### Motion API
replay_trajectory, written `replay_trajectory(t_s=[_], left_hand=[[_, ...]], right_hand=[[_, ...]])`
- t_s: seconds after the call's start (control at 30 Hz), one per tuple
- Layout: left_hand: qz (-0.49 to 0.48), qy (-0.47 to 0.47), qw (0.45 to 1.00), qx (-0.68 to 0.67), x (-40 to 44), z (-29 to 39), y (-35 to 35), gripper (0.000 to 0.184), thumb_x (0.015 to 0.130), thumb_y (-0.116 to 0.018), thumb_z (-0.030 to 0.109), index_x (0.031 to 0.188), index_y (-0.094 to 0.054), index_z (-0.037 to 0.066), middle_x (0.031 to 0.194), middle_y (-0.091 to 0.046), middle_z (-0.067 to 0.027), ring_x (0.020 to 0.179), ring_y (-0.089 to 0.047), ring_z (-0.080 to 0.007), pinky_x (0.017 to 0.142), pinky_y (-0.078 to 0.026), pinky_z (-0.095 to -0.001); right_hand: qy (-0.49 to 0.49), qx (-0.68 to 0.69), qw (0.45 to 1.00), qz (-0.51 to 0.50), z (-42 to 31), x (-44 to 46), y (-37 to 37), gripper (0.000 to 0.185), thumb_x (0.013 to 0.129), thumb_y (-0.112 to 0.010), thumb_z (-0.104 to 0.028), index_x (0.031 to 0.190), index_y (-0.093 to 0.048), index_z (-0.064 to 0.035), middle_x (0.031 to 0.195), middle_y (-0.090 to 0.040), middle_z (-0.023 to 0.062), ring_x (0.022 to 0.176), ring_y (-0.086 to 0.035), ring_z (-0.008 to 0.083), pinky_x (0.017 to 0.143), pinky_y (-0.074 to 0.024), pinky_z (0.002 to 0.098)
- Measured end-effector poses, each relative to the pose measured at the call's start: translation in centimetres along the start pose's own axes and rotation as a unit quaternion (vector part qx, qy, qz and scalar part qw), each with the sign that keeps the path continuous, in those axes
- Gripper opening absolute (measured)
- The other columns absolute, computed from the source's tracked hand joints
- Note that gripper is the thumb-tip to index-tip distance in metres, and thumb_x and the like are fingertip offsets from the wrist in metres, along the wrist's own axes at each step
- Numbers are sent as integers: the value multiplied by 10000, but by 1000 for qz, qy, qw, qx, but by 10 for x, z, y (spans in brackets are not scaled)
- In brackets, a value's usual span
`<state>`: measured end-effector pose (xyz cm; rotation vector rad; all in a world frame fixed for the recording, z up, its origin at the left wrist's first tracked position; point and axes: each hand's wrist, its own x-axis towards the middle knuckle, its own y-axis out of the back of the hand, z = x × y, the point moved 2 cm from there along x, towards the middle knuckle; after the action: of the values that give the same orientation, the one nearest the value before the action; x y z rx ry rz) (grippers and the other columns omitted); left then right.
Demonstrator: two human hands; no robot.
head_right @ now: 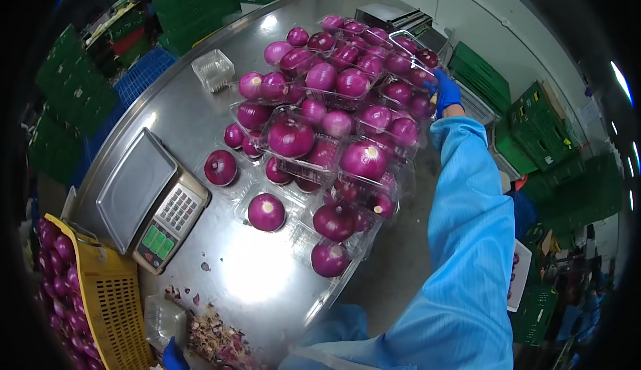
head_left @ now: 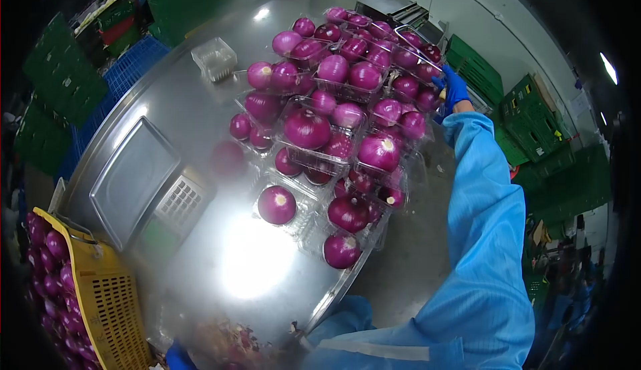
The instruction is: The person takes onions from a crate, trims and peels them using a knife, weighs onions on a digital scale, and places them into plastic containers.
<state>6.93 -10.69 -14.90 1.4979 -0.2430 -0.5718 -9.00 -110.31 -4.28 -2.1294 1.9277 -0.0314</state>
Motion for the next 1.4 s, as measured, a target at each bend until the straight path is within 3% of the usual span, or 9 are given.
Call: replay_trajectory(t_s=[0.3,0.37,0.47,0.67,0.83,0.87,0.97,1.07,1.4], left_hand=[[51,36,998,11,-3,-90,-78,283,636,-675,36,914,-622,13,864,-623,-151,763,-594,-273,676,-462,-349],[111,66,976,-178,-1,-44,-35,229,779,-650,16,1008,-658,18,939,-659,-102,885,-608,-207,804,-478,-327],[107,96,968,-205,6,38,62,242,859,-625,-22,1091,-680,16,921,-676,-76,901,-626,-171,830,-476,-283],[321,-98,922,-190,-3,93,52,215,747,-672,-43,943,-716,33,717,-594,-79,699,-575,-248,614,-438,-360],[-107,-124,945,-282,57,177,-45,166,893,-554,213,872,-662,88,787,-607,-130,760,-594,-310,672,-467,-437],[76,-265,945,-174,65,183,-112,138,856,-565,193,871,-660,94,786,-609,-122,781,-596,-312,701,-469,-444],[91,-310,936,-140,64,198,-102,281,810,-584,167,1069,-617,64,907,-600,-130,950,-566,-324,842,-448,-437],[44,-319,931,-172,42,179,-12,779,765,-713,228,1447,-363,89,1325,-490,-156,1281,-420,-354,1060,-357,-461],[484,50,832,-267,95,-138,235,761,720,-783,64,1390,-424,20,1346,-523,-151,1262,-492,-258,1054,-397,-362]], right_hand=[[60,-128,986,-85,0,-22,23,369,867,-665,-431,944,-635,-72,752,-630,64,573,-616,189,466,-478,302],[184,-363,911,-71,-11,-31,35,360,881,-614,-462,856,-690,-110,722,-656,53,537,-560,168,490,-450,285],[113,-293,949,-3,-18,-66,31,360,925,-549,-379,1108,-674,-95,1015,-688,45,853,-635,153,699,-482,289],[222,-230,906,-279,5,-351,-47,313,931,-557,-188,1201,-635,-50,1012,-696,55,478,-406,10,456,-309,176],[117,-306,795,-510,74,-505,-77,329,882,-617,-55,1211,-628,-48,1089,-683,40,667,-557,37,580,-451,207],[97,-320,767,-548,88,-535,-85,347,869,-632,-38,1216,-625,-49,1089,-685,45,705,-590,56,610,-487,222],[26,-292,717,-633,129,-582,-91,376,841,-666,-29,1214,-621,-40,1078,-689,46,716,-605,58,617,-499,230],[4,-297,689,-661,135,-609,-95,344,852,-657,-30,1195,-627,-35,1069,-692,53,725,-608,58,618,-498,230],[-167,-273,691,-648,173,-682,-104,235,894,-613,-22,1127,-634,10,1040,-689,76,673,-615,85,582,-524,245]])
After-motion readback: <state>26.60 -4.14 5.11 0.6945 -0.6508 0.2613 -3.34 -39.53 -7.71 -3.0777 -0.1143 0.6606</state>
